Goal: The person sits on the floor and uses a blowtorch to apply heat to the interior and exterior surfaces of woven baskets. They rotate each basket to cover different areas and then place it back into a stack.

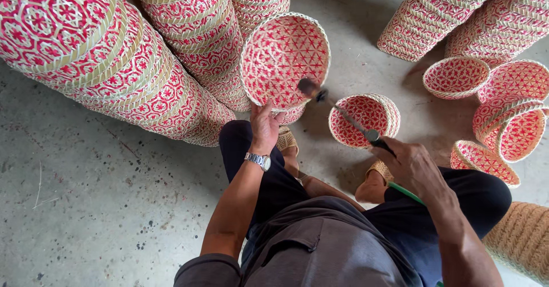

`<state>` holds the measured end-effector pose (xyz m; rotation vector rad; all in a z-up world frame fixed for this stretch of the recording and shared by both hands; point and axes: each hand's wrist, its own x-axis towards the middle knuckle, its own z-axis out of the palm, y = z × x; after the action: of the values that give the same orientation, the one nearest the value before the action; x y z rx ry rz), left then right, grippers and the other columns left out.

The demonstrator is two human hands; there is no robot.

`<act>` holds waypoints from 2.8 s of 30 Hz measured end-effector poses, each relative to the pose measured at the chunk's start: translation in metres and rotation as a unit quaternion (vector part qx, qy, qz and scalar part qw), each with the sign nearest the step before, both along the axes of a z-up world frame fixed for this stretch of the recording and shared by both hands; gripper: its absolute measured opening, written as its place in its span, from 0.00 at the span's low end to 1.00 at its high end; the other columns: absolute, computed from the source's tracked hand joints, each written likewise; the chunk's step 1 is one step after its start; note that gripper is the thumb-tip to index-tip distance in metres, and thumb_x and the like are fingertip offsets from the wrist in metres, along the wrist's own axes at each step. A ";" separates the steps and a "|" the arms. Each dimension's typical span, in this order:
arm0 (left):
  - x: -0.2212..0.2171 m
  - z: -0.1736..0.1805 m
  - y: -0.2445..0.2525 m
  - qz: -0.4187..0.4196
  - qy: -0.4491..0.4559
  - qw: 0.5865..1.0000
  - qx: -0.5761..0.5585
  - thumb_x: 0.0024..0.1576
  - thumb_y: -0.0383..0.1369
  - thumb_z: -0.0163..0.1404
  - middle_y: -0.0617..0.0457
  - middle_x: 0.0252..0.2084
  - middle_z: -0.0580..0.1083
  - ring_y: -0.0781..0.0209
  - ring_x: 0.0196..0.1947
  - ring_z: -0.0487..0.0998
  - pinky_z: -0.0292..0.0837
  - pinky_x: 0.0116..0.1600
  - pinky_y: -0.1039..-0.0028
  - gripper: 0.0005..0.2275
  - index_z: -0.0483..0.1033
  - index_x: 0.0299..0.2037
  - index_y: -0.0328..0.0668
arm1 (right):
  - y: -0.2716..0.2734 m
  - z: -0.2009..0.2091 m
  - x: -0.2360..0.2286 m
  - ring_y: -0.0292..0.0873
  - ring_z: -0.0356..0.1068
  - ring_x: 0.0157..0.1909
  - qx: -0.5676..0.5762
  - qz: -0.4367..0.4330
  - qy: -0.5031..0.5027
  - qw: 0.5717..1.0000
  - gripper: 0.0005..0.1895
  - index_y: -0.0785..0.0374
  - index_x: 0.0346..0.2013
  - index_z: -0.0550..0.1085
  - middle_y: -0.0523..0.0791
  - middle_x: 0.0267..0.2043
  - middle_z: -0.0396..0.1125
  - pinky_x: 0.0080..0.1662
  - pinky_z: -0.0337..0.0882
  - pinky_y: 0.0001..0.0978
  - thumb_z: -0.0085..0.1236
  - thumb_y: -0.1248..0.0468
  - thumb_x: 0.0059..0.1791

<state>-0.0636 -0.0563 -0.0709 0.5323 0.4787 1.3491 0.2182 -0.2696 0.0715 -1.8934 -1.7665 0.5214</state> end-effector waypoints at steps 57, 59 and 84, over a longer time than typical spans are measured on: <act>0.038 0.001 -0.038 -0.023 0.127 0.990 -0.063 0.60 0.31 0.49 0.49 0.58 0.72 0.54 0.54 0.78 0.84 0.44 0.59 0.21 0.62 0.64 0.50 | 0.016 -0.007 0.023 0.57 0.70 0.24 0.074 -0.069 -0.090 0.991 0.16 0.66 0.35 0.78 0.55 0.23 0.69 0.28 0.67 0.49 0.60 0.53 0.52; 0.050 -0.004 -0.043 -0.031 0.131 0.987 -0.084 0.60 0.31 0.50 0.51 0.56 0.73 0.57 0.51 0.77 0.84 0.44 0.59 0.19 0.65 0.62 0.50 | 0.026 -0.015 0.015 0.57 0.70 0.23 0.062 -0.058 -0.034 0.996 0.15 0.65 0.40 0.78 0.55 0.23 0.69 0.28 0.67 0.49 0.58 0.55 0.51; 0.034 -0.005 0.016 -0.089 0.258 0.962 -0.018 0.60 0.42 0.50 0.44 0.56 0.75 0.47 0.49 0.81 0.82 0.33 0.59 0.22 0.67 0.61 0.40 | -0.004 -0.011 0.015 0.59 0.71 0.27 0.067 -0.071 -0.001 0.995 0.14 0.64 0.42 0.77 0.56 0.25 0.70 0.31 0.67 0.49 0.58 0.56 0.51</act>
<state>-0.0292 -0.0402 -0.0762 0.8820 0.8569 1.0189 0.2331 -0.2732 0.0605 -1.9065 -1.6115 0.3401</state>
